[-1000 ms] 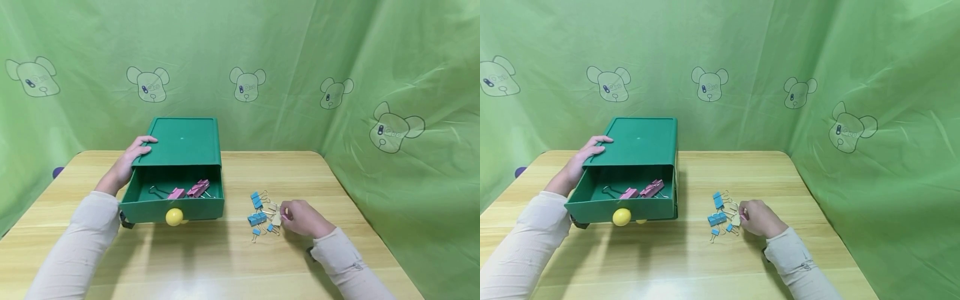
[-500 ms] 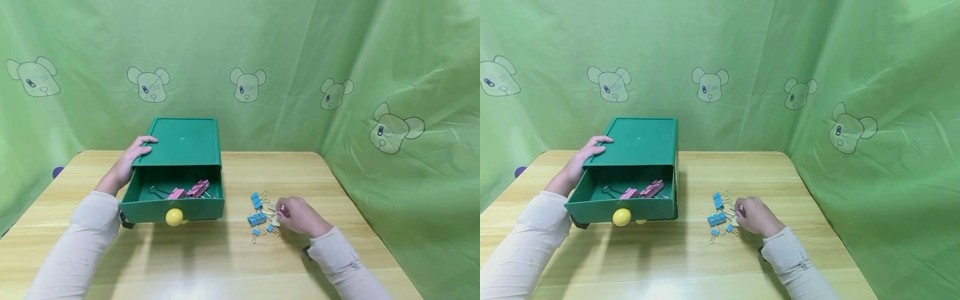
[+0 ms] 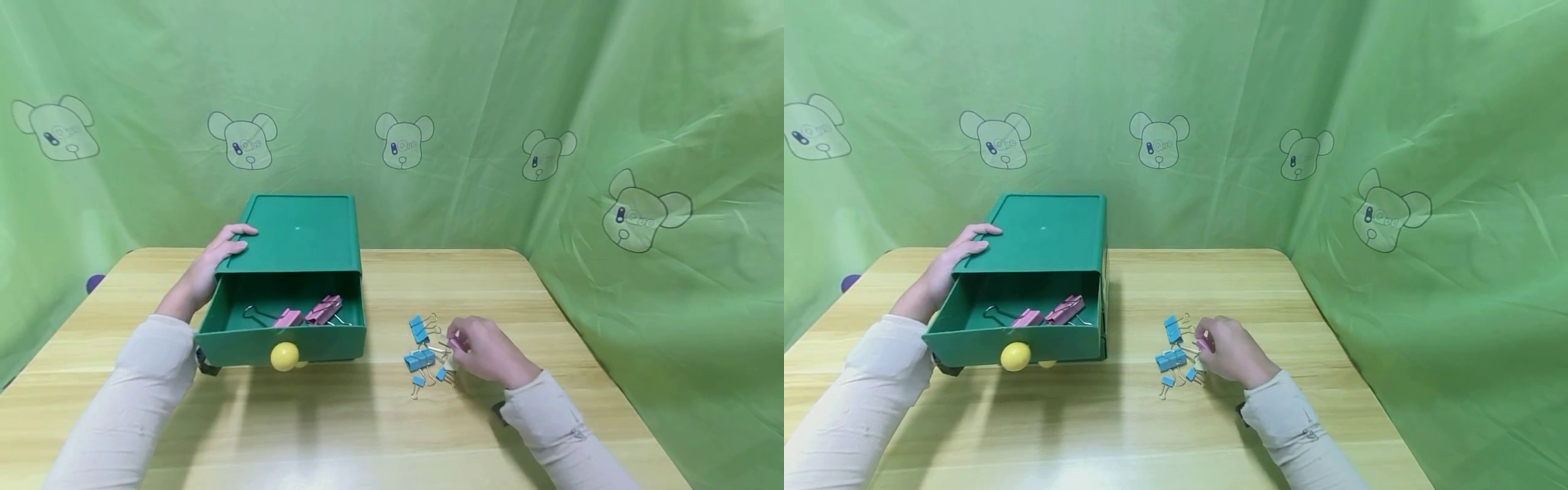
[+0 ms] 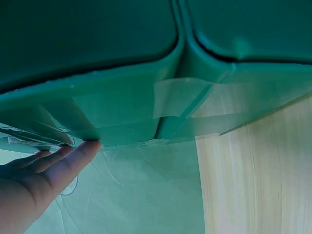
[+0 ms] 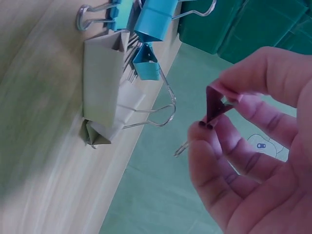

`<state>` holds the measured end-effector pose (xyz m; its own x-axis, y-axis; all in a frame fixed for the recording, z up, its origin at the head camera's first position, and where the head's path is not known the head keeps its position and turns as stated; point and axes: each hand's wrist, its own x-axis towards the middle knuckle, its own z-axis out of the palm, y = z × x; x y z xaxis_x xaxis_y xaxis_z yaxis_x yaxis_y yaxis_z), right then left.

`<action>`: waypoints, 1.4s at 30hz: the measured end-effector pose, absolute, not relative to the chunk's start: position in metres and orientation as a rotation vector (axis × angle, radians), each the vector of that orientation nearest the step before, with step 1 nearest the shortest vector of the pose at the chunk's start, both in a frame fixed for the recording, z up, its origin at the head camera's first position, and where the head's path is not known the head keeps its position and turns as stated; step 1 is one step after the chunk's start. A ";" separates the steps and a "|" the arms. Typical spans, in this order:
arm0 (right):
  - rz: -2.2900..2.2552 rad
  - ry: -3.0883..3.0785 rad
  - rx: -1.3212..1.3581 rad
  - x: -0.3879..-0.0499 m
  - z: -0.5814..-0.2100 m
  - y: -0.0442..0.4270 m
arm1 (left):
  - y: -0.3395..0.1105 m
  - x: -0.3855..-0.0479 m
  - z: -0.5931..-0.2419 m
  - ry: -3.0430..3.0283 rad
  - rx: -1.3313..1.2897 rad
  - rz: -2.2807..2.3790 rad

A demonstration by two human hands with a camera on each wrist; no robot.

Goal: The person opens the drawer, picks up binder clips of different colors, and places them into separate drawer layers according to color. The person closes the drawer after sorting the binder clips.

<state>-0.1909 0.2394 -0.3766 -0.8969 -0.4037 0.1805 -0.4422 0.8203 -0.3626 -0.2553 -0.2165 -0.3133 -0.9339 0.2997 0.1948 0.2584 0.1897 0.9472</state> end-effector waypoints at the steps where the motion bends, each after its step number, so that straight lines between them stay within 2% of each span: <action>1: 0.613 -2.901 0.679 -0.191 -0.376 0.239 | -0.216 -0.255 -0.313 2.398 0.561 1.895; 26: 0.646 -2.827 0.677 -0.191 -0.354 0.229 | -0.216 -0.256 -0.314 2.397 0.578 1.897; 42: 0.582 -2.705 0.799 -0.197 -0.336 0.218 | -0.216 -0.256 -0.314 2.391 0.566 1.899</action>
<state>-0.1971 0.2177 -0.3358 -0.8149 -0.4598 0.3529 -0.5642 0.7686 -0.3014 -0.2558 -0.2162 -0.3141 -0.9329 0.3029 0.1950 0.2586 0.1860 0.9479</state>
